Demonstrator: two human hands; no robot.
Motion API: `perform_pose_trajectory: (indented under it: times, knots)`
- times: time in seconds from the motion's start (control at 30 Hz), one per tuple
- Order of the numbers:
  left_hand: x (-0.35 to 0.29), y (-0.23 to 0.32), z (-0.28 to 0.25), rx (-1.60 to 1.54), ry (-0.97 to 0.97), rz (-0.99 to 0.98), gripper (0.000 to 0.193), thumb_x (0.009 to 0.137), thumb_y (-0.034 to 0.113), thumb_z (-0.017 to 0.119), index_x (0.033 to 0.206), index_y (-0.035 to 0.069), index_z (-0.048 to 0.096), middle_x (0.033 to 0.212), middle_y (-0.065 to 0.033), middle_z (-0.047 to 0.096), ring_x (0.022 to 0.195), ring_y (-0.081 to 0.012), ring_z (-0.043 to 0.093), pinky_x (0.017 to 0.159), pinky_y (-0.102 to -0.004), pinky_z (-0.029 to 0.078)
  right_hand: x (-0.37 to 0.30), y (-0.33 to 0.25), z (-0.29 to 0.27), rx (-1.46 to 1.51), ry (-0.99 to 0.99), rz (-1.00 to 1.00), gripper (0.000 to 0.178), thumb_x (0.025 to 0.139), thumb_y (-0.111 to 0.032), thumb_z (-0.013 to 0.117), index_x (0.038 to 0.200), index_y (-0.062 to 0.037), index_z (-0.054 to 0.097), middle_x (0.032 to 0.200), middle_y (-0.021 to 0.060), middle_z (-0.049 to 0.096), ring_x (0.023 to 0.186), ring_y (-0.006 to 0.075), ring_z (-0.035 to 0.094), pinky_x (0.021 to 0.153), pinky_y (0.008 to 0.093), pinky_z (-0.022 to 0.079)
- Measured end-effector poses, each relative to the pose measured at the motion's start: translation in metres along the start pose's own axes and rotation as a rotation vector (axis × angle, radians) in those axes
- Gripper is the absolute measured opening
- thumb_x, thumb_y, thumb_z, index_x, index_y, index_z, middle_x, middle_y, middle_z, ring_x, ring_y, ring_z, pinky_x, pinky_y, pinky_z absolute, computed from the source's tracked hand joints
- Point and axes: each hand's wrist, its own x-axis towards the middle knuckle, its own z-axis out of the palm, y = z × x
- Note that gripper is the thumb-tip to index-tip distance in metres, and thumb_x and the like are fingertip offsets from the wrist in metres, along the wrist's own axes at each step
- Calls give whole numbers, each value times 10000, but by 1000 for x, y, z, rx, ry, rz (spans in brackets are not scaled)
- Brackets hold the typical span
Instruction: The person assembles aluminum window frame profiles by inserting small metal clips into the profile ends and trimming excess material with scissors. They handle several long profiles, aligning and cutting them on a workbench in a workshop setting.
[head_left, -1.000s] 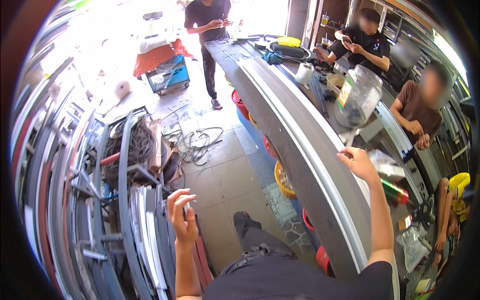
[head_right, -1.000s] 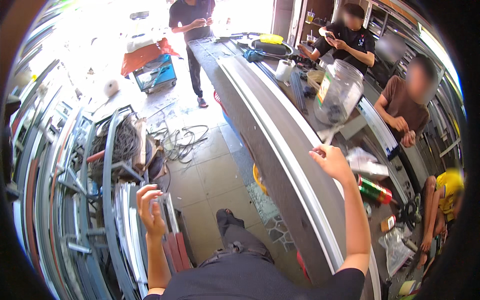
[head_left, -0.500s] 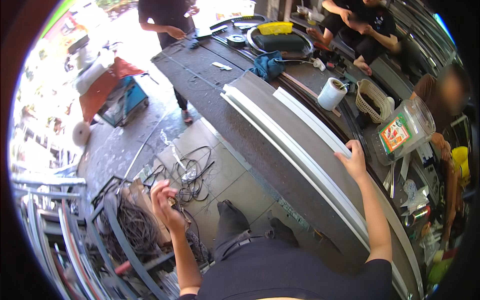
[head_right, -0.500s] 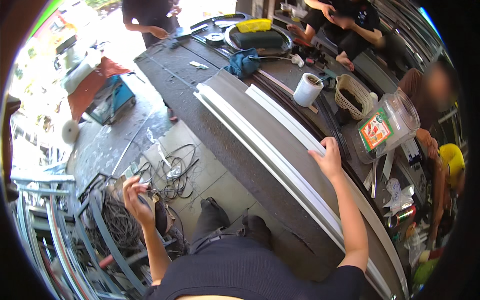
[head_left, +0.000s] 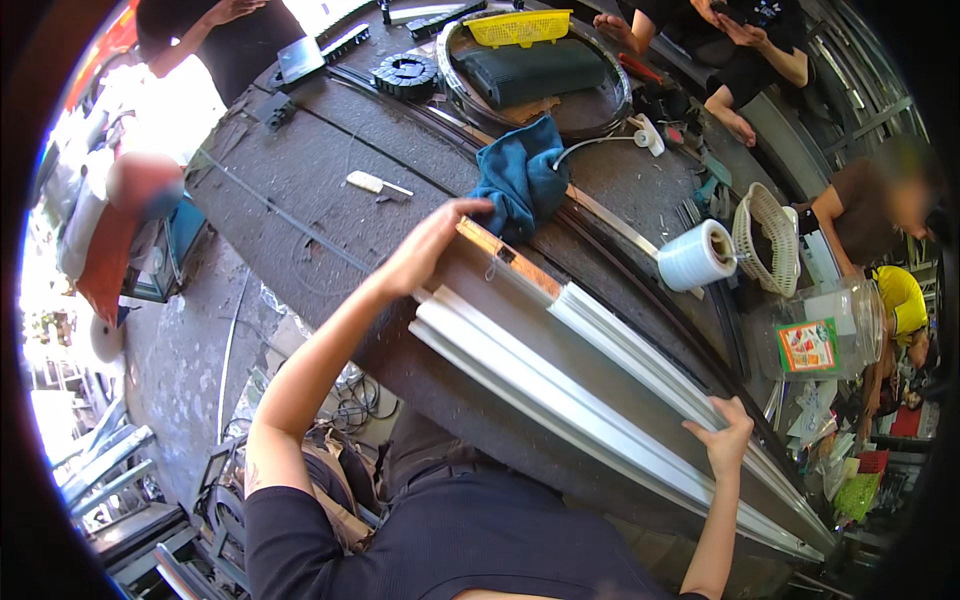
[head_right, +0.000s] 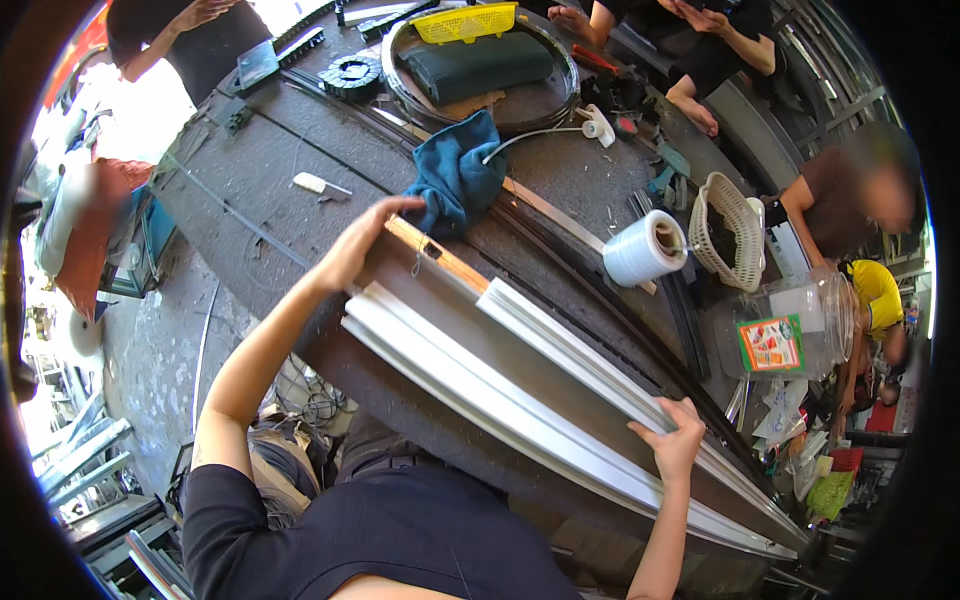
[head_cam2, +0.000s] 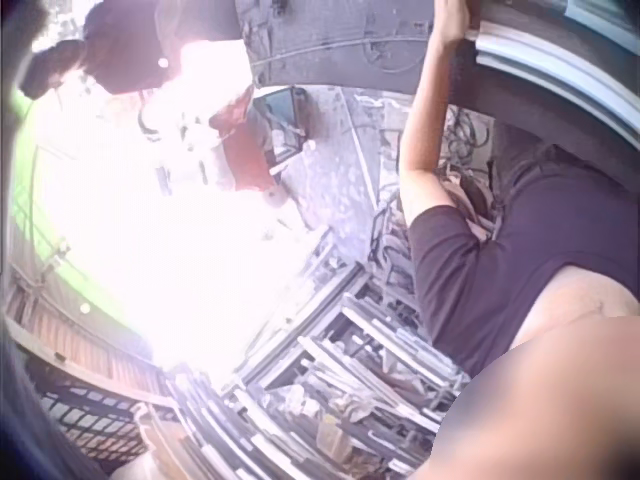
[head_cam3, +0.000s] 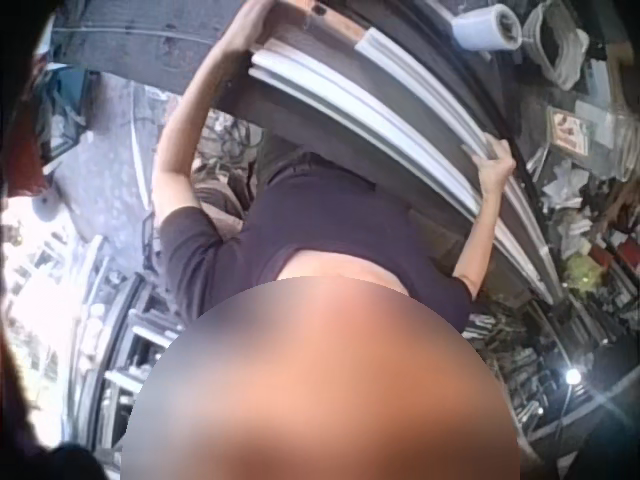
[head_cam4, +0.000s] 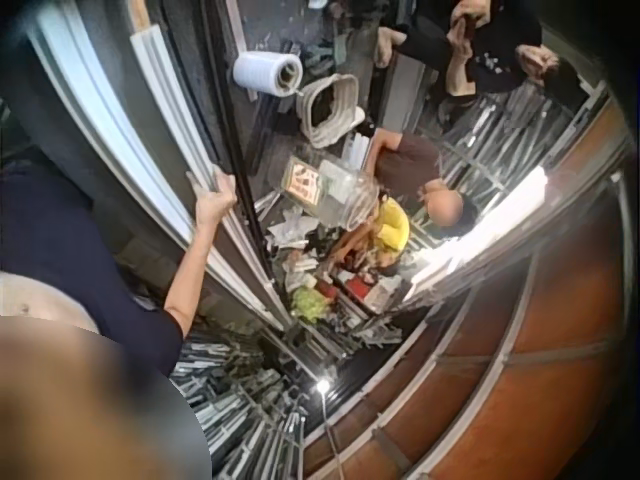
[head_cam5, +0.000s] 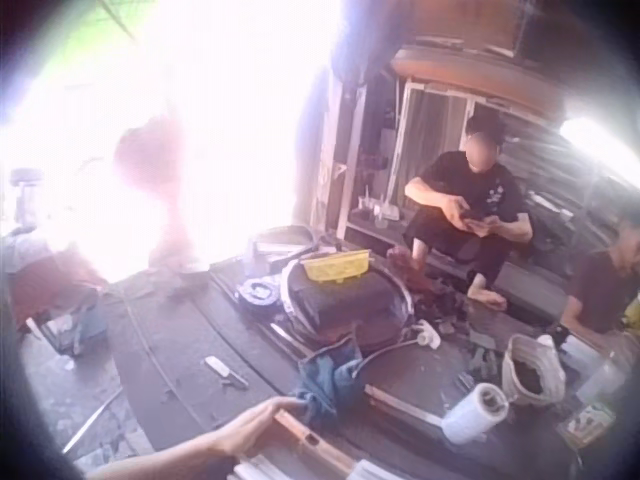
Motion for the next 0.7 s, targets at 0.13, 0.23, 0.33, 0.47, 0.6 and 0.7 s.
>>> perform_pose_trajectory:
  times: [0.13, 0.23, 0.33, 0.47, 0.6, 0.7]
  knots:
    - [-7, -18, 8, -168, -27, -65, 658, 1121, 482, 224, 1501, -9, 440, 1473, -175, 553, 1433, -274, 451, 1228, -422, 252, 7, -8, 11, -24, 63, -42, 522, 501, -60, 961, 981, 23, 771, 828, 114, 720, 770, 259, 595, 752, 365, 488]
    - [-5, -17, 5, -101, -15, -102, 562, 1121, 384, 272, 1469, -8, 473, 1432, -183, 592, 1404, -305, 495, 1226, -437, 268, 14, -12, 14, -45, 45, -3, 546, 477, -45, 948, 994, 0, 781, 845, 116, 727, 773, 260, 579, 758, 365, 480]
    - [3, -11, 2, -125, -77, -84, 658, 1111, 470, 235, 1492, -35, 418, 1459, -204, 565, 1457, -314, 423, 1264, -471, 168, 14, -14, 13, -41, 2, 61, 562, 472, -38, 942, 1008, 6, 780, 887, 123, 743, 799, 266, 598, 776, 359, 486]
    - [6, -4, 1, -30, -63, -138, 557, 1107, 374, 327, 1463, -34, 456, 1435, -217, 583, 1494, -349, 382, 1257, -487, 198, 10, -11, 9, -56, -52, 130, 545, 491, -20, 930, 1013, 11, 778, 906, 111, 752, 820, 259, 597, 795, 367, 491]
    - [8, -5, 0, 48, -73, -193, 356, 1073, 114, 396, 1354, -23, 566, 1391, -199, 618, 1453, -372, 450, 1242, -493, 257, 8, -1, -6, -39, -95, 286, 539, 504, 7, 915, 1024, 14, 773, 930, 110, 743, 874, 252, 601, 819, 354, 492]
    - [8, -5, 3, 77, -34, -166, 354, 1088, 121, 372, 1332, -28, 582, 1358, -198, 647, 1448, -387, 459, 1245, -502, 248, 5, 4, -12, -99, -76, 340, 539, 504, 13, 910, 1026, 12, 774, 936, 108, 745, 884, 249, 607, 827, 352, 494]
